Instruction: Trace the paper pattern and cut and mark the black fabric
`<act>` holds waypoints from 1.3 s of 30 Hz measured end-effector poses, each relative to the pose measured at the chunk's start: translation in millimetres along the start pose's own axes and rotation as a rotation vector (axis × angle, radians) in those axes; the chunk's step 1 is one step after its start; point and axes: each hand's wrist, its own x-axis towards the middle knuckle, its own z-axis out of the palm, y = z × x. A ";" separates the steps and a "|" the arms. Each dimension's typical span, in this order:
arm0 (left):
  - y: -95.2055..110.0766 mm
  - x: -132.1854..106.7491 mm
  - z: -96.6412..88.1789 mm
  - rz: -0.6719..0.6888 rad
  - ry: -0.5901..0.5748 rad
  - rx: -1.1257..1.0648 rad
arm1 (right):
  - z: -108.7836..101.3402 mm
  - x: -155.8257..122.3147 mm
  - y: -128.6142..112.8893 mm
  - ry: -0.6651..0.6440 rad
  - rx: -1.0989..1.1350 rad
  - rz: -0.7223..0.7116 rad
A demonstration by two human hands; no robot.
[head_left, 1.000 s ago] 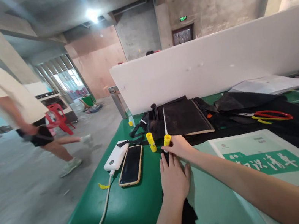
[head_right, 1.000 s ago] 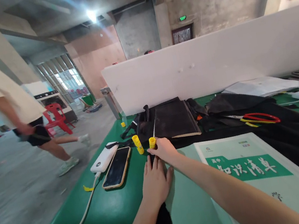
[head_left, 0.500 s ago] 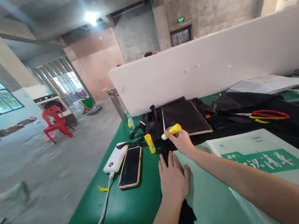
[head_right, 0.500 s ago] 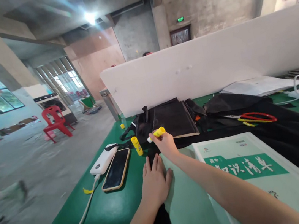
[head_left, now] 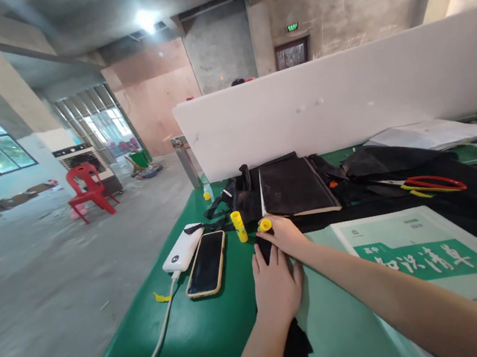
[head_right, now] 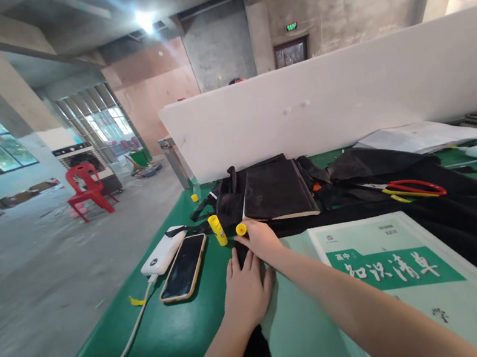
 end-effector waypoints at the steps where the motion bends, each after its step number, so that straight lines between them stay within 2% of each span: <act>1: -0.1 0.1 0.3 -0.002 -0.001 0.001 | -2.2 0.0 1.1 0.033 0.003 0.027; 4: -0.4 0.1 0.7 0.000 -0.011 0.002 | -10.7 -0.1 4.8 0.122 -0.012 0.108; 6: -0.7 -0.2 0.5 0.002 -0.014 0.000 | -14.9 -0.9 6.6 0.133 -0.037 0.125; 12: -0.1 -1.6 -1.1 0.011 0.000 -0.030 | -8.8 -4.3 5.5 -0.029 -0.113 0.020; 15: 0.6 -1.9 -2.4 0.012 -0.001 -0.037 | -3.7 -3.8 3.2 -0.051 -0.134 -0.035; 18: 0.5 -1.9 -2.7 0.013 -0.003 -0.039 | -4.1 -3.5 3.7 -0.006 -0.143 -0.019; 23: -1.1 -0.9 -0.3 0.013 -0.001 -0.022 | -14.0 -4.3 7.7 0.107 -0.141 0.113; 25: -1.1 -0.6 0.1 0.019 0.000 -0.022 | -16.5 -5.5 7.2 0.087 -0.131 0.108; 31: 1.0 -2.0 -2.4 0.016 0.011 -0.025 | -10.5 -6.9 -0.8 -0.115 -0.172 0.009; 39: 0.7 -1.5 -4.4 0.013 -0.020 -0.023 | -15.4 -4.6 4.1 -0.067 -0.351 0.091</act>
